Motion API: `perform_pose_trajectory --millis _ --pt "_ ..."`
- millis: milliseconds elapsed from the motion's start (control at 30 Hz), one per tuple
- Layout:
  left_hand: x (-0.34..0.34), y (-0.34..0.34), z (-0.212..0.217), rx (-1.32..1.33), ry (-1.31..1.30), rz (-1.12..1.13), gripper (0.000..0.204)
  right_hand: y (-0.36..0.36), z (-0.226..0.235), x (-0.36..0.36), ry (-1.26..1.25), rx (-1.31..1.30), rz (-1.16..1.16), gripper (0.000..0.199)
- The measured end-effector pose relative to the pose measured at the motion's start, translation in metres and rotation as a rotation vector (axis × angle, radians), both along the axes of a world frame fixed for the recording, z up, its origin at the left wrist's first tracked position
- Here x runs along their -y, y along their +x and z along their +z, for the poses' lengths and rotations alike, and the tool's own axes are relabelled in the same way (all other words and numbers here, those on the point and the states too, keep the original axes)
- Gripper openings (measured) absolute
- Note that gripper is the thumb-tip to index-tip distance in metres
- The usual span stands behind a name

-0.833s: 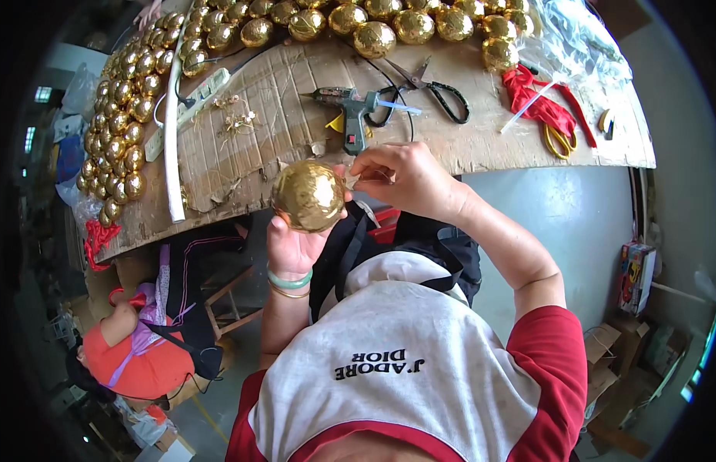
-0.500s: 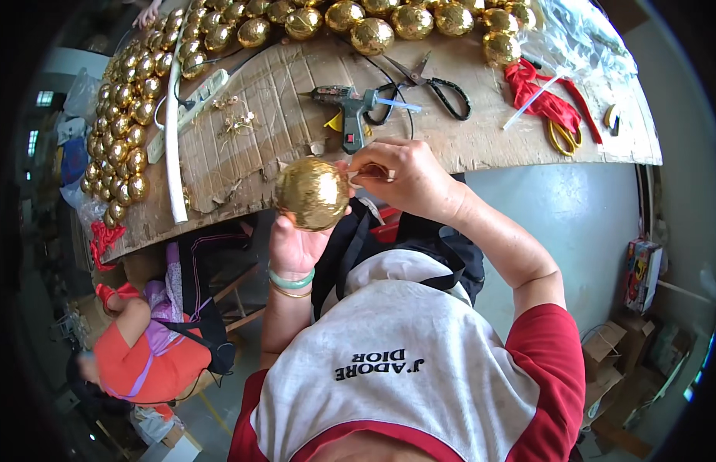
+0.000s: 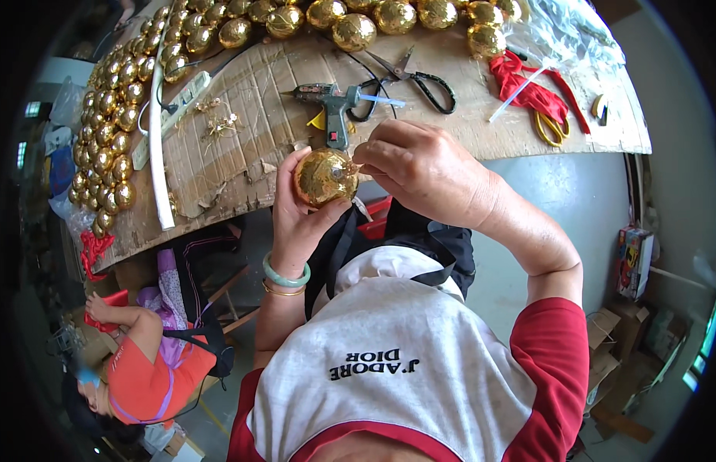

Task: Using a hot glue gun to attach hangers to gold spherical ornaments in a factory setting.

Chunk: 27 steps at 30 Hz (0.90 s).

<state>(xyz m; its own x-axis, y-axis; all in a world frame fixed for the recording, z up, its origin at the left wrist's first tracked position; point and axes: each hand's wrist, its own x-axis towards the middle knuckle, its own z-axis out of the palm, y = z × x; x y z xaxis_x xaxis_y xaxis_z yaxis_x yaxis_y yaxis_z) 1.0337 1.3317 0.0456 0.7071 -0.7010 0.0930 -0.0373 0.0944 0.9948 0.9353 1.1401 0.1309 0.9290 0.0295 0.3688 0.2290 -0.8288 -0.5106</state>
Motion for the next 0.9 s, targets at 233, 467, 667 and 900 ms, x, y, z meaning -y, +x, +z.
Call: perform_pose_trajectory --millis 233,467,667,900 --pt "-0.001 -0.002 0.002 0.041 0.033 0.035 0.083 0.001 0.001 -0.005 -0.107 -0.051 0.049 0.019" --pt "-0.003 -0.002 0.001 0.029 0.043 0.034 0.084 0.004 0.001 -0.008 -0.086 -0.045 0.077 0.018" --pt "-0.005 -0.003 0.001 0.024 0.045 0.029 0.084 0.006 0.001 -0.010 -0.106 -0.065 0.102 0.020" --pt "-0.007 -0.002 -0.002 0.124 0.090 0.036 0.085 0.008 -0.001 -0.009 -0.140 -0.040 0.152 0.021"
